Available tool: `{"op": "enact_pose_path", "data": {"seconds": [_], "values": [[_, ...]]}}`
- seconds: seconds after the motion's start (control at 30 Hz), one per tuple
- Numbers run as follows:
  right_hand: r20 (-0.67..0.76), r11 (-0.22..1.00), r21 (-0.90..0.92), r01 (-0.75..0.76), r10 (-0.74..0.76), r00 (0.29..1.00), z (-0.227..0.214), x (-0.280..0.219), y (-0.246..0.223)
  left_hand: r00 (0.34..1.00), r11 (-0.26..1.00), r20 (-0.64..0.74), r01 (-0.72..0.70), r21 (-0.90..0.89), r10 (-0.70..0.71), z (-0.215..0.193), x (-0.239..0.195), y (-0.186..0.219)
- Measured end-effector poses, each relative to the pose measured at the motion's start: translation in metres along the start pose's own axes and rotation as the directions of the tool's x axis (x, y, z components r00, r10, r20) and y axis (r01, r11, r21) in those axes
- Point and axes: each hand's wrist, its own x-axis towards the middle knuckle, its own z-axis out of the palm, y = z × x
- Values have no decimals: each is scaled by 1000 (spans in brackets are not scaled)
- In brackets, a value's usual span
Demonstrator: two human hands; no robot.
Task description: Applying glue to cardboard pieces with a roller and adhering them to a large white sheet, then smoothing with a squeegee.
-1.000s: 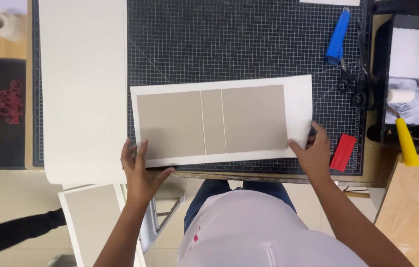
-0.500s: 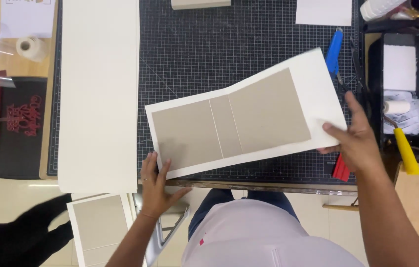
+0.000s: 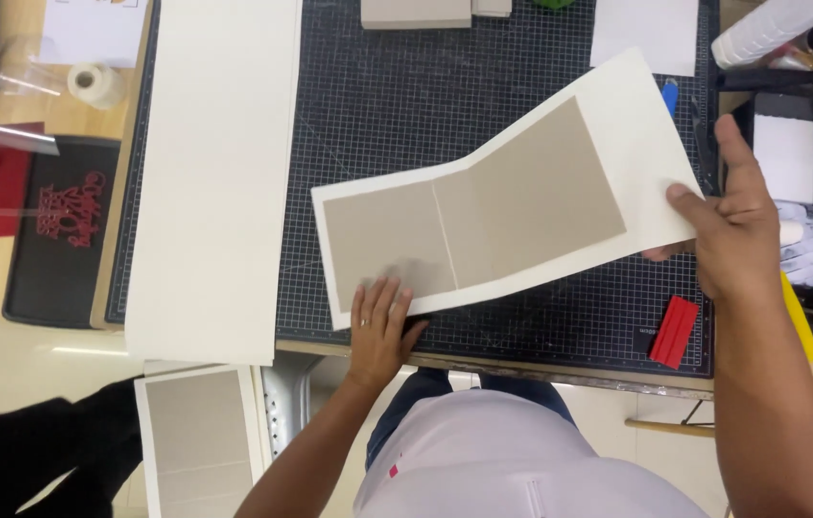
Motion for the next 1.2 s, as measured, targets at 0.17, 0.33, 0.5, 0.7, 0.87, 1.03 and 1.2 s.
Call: {"op": "enact_pose_path", "data": {"seconds": [0.17, 0.33, 0.5, 0.7, 0.87, 1.03, 1.2], "values": [[-31, 999, 34, 40, -39, 999, 0, 3, -2, 998, 1000, 63, -10, 21, 8, 8, 31, -27], [-74, 998, 59, -11, 15, 997, -22, 6, 12, 962, 997, 264, -59, -57, 72, -44, 77, -66], [-77, 908, 343, -239, 281, 956, -46, 14, 21, 708, 965, 676, 263, 16, -204, -173, 221, -30], [9, 681, 648, -342, 442, 897, -22, 81, 55, 545, 891, 808, 450, -57, -223, -169, 294, -82], [-297, 995, -77, -60, 34, 954, -6, 11, 88, 899, 968, 397, 238, -85, -186, -23, 214, -149], [-193, 407, -913, -5, -421, 887, -44, -115, 212, 891, 998, 453, 1, 60, -29, 41, 110, -80], [-358, 298, -918, -263, -333, 872, -63, -128, 283, 903, 992, 429, -35, 122, -21, 56, 102, -52]]}}
